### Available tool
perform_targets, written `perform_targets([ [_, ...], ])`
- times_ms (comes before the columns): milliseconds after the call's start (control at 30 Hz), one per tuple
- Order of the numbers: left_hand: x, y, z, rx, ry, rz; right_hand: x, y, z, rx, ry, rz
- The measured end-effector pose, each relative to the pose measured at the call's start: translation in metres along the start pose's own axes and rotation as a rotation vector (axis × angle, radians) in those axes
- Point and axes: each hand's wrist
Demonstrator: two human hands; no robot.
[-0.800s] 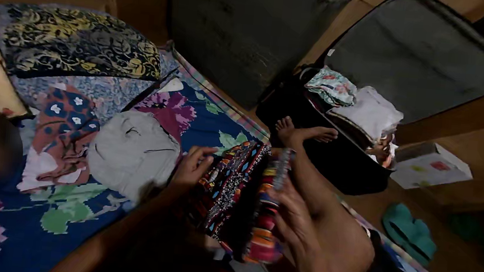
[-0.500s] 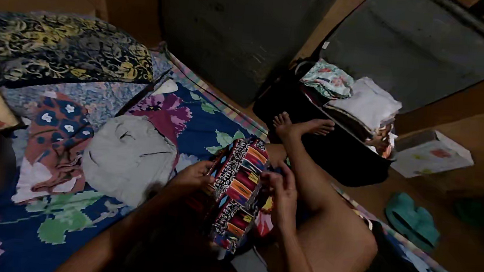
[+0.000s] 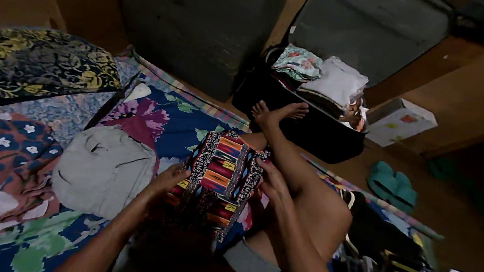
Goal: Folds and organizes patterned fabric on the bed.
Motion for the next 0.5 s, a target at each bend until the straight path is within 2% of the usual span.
perform_targets([
  [100, 0.002, -0.001, -0.005, -0.011, -0.013, -0.013, -0.008, 0.002, -0.011, 0.085, -0.137, 0.057],
  [233, 0.007, -0.005, 0.0, 0.094, -0.002, 0.122, -0.02, 0.0, 0.0, 0.117, -0.083, 0.08],
  [367, 0.007, -0.018, -0.001, -0.006, -0.051, -0.019, -0.027, -0.005, 0.002, 0.054, -0.044, 0.114],
  [433, 0.009, -0.023, 0.0, -0.045, -0.051, -0.102, -0.03, -0.009, -0.001, 0.083, -0.067, 0.07],
  [500, 0.01, -0.023, 0.0, -0.022, -0.018, -0.102, -0.03, -0.016, -0.004, 0.173, -0.128, -0.001],
])
Point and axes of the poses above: each hand's wrist, its own x-axis away from the middle knuckle, its own y-axis out of the palm, z = x × y, and after that the axes turned 10 degrees about y, right-handed
